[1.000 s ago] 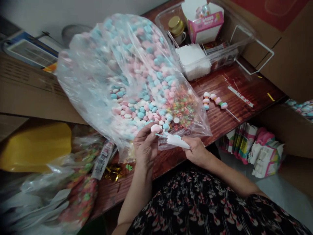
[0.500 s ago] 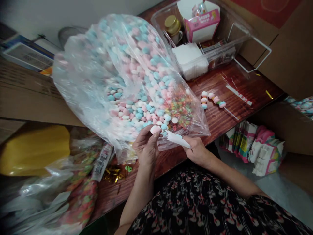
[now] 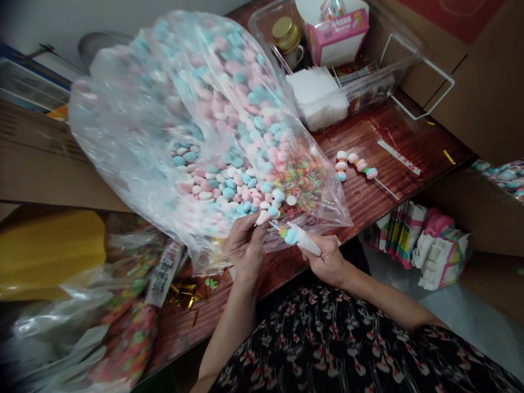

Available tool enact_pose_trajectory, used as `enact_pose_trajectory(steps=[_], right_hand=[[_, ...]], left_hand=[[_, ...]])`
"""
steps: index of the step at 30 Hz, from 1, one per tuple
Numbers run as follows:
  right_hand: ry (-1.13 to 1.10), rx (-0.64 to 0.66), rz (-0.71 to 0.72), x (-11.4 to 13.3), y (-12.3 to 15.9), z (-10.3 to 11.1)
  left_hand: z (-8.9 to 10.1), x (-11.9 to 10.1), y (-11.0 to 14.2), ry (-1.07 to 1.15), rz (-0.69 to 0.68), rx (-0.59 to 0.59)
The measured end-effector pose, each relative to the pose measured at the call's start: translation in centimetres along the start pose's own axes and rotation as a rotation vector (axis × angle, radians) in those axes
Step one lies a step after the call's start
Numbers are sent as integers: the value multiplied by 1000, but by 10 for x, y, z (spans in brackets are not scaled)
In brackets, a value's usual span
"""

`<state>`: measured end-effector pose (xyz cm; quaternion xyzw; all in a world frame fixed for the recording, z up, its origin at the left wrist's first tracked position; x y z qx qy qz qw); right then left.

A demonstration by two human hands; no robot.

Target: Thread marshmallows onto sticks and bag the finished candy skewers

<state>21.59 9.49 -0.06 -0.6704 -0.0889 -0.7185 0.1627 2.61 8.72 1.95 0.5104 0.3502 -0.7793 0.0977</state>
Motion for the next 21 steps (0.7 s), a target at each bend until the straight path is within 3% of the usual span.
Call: enact_pose_trajectory(steps=[8,11,16,21], right_hand=[[24,-1,-10,-18,6,5],[14,-36,-51,-21,7,10],[8,-57,-71,-19,7,14],[24,-69,-49,-19,11,12]], left_hand=[[-7,-6,5,55,17,166],[-9,-9,9,54,-68,196],[-13,-9,23,-35,-257,149],[-28,-17,39,-99,-301,258]])
Point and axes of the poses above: each hand's wrist, its own y-axis away from the middle knuckle, its own z-axis out of the back of the hand, x = y × z, the point moved 2 cm from there along -y, towards the middle knuckle, and after that the axes turned 4 degrees about -x, right-handed, at the moved point
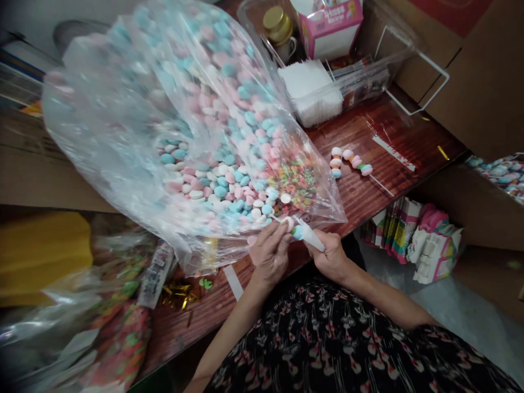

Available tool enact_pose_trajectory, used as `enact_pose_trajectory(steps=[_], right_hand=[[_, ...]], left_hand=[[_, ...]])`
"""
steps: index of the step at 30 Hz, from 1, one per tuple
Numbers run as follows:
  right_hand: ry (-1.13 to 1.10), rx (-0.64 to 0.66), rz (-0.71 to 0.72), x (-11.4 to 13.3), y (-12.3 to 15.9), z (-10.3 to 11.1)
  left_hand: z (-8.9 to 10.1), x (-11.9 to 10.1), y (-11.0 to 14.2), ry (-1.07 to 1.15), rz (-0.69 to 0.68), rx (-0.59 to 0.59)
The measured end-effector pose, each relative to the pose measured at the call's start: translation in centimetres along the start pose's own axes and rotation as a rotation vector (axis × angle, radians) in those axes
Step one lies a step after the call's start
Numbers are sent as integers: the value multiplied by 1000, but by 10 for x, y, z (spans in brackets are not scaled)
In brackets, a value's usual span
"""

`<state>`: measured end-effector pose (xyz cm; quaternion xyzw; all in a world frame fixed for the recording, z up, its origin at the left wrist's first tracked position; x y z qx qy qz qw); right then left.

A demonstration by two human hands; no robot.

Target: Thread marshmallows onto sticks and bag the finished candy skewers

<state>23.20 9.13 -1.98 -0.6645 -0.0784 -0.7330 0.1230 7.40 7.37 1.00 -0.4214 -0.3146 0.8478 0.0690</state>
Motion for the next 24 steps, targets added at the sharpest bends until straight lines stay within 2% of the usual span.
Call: enact_pose_trajectory(steps=[2,5,7,9,10,12,14,16,20,24], right_hand=[[2,-19,-3,0,-1,2],[14,-135,1,2,-8,16],[56,-200,26,5,-17,30],[141,-164,68,9,-26,44],[198,-116,91,10,-30,49],[301,-44,126,12,-35,57],[343,-60,125,10,-37,63],[333,-128,102,8,-35,67],[291,-156,53,2,-30,70],[272,-124,50,2,-27,68]], left_hand=[[-6,-3,1,39,23,62],[-5,2,-3,137,117,132],[0,12,-11,152,183,93],[4,23,-21,52,195,78],[3,26,-27,-35,176,124],[-5,30,-36,-248,131,332],[-17,31,-42,-447,109,525],[-29,28,-45,-569,93,604],[-43,22,-47,-619,75,595],[-38,25,-44,-620,108,609]])
Point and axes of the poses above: each hand's wrist, its own y-axis away from the middle knuckle, its own z-axis out of the back of the hand, x = y × z, the point moved 2 cm from there along -y, towards the middle knuckle, and after that the axes turned 4 degrees about -x, right-handed, at the moved point
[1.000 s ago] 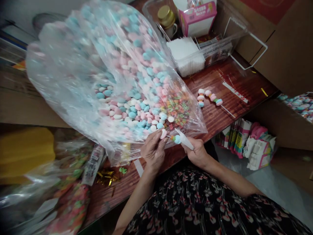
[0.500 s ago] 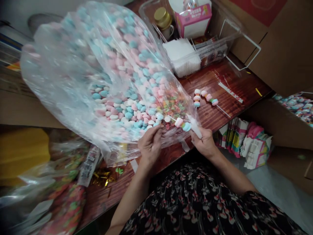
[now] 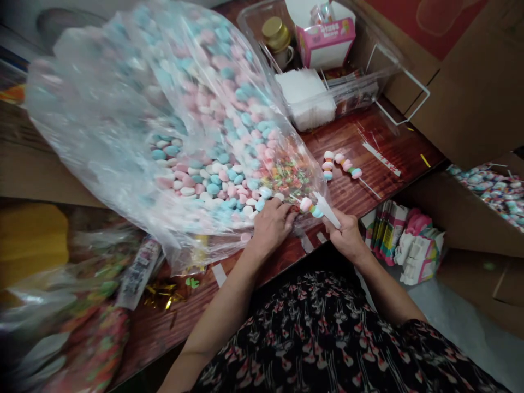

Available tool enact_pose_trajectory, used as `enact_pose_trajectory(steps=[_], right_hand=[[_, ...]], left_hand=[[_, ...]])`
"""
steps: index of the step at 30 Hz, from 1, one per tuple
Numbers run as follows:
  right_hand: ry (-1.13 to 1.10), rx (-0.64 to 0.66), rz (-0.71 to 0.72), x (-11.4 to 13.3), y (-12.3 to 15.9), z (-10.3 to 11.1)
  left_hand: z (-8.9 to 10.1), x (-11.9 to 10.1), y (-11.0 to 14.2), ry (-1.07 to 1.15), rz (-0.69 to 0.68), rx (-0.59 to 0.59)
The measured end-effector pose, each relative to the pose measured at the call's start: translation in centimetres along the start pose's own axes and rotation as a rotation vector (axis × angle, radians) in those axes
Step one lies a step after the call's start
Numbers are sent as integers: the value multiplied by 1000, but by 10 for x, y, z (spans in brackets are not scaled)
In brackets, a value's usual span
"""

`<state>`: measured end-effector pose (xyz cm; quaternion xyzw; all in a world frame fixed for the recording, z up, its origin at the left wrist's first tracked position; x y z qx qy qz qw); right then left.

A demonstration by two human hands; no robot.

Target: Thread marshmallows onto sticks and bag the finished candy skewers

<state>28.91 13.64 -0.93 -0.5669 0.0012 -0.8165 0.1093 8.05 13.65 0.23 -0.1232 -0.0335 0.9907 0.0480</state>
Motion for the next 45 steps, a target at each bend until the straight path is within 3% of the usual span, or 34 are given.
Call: enact_pose_trajectory(steps=[4,12,19,25,28,31,34,37,45], right_hand=[[2,19,20,2,1,-1],[15,37,51,-4,3,-3],[19,46,68,-1,1,-3],[9,50,75,-1,5,-5],[12,47,92,-1,4,-4],[10,50,136,1,4,-2],[34,108,198,5,5,0],[94,178,281,11,6,0],[211,223,373,15,7,-6]], left_hand=[[5,13,11,39,-23,16],[9,24,30,111,-51,-80],[10,14,22,-10,63,-38],[0,4,20,56,43,-103],[-3,4,19,194,14,-140],[-2,8,18,508,45,-194],[4,16,21,916,205,-209],[14,22,27,1080,346,-226],[31,20,34,735,225,-389]])
Point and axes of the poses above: each hand's wrist, its own y-axis away from the middle knuckle, its own z-axis out of the back of the hand, x = y × z, the point moved 2 cm from there along -y, towards the middle knuckle, and after that the axes turned 4 degrees about -x, right-handed, at the moved point
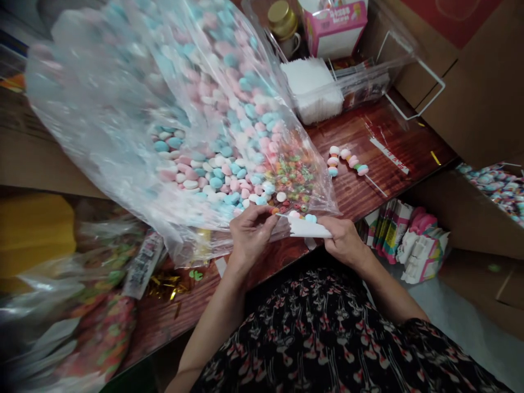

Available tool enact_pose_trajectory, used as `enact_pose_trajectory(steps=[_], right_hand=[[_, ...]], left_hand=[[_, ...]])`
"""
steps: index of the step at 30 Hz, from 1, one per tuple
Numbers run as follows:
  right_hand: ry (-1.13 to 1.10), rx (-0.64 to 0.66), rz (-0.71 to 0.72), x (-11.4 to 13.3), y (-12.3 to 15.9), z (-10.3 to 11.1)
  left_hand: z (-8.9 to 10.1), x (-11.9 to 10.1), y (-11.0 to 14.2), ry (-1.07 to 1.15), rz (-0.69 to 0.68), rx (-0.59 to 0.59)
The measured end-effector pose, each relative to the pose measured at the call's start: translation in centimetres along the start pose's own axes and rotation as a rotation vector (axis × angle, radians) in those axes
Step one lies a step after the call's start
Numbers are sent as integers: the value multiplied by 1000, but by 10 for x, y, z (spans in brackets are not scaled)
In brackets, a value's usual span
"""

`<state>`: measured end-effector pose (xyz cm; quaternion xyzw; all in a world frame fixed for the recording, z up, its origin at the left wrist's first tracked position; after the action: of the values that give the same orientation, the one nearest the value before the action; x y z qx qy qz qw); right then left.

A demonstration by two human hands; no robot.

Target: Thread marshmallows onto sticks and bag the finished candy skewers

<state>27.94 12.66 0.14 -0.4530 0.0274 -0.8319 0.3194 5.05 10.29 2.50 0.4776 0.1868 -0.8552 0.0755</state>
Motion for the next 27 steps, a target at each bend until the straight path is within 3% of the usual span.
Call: enact_pose_trajectory(steps=[10,14,17,23,27], right_hand=[[104,63,-69,5,0,-5],[59,63,-101,7,0,-12],[-33,63,-127,7,0,-17],[-137,62,-122,7,-2,-18],[-130,62,-121,11,-4,-17]], left_hand=[[-4,1,5,-199,-234,-23],[-4,1,7,-178,-228,-51],[-2,0,5,14,-97,-53],[-1,6,3,667,401,14],[-4,10,2,846,538,6]])
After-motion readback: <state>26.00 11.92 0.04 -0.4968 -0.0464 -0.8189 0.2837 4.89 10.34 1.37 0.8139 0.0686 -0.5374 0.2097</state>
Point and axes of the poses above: each hand's wrist, its own y-axis away from the middle knuckle, its own z-axis out of the back of the hand, x = y × z, the point moved 2 cm from there along -y, towards the middle knuckle, and after that the axes turned 4 degrees about -x, right-handed, at the moved point
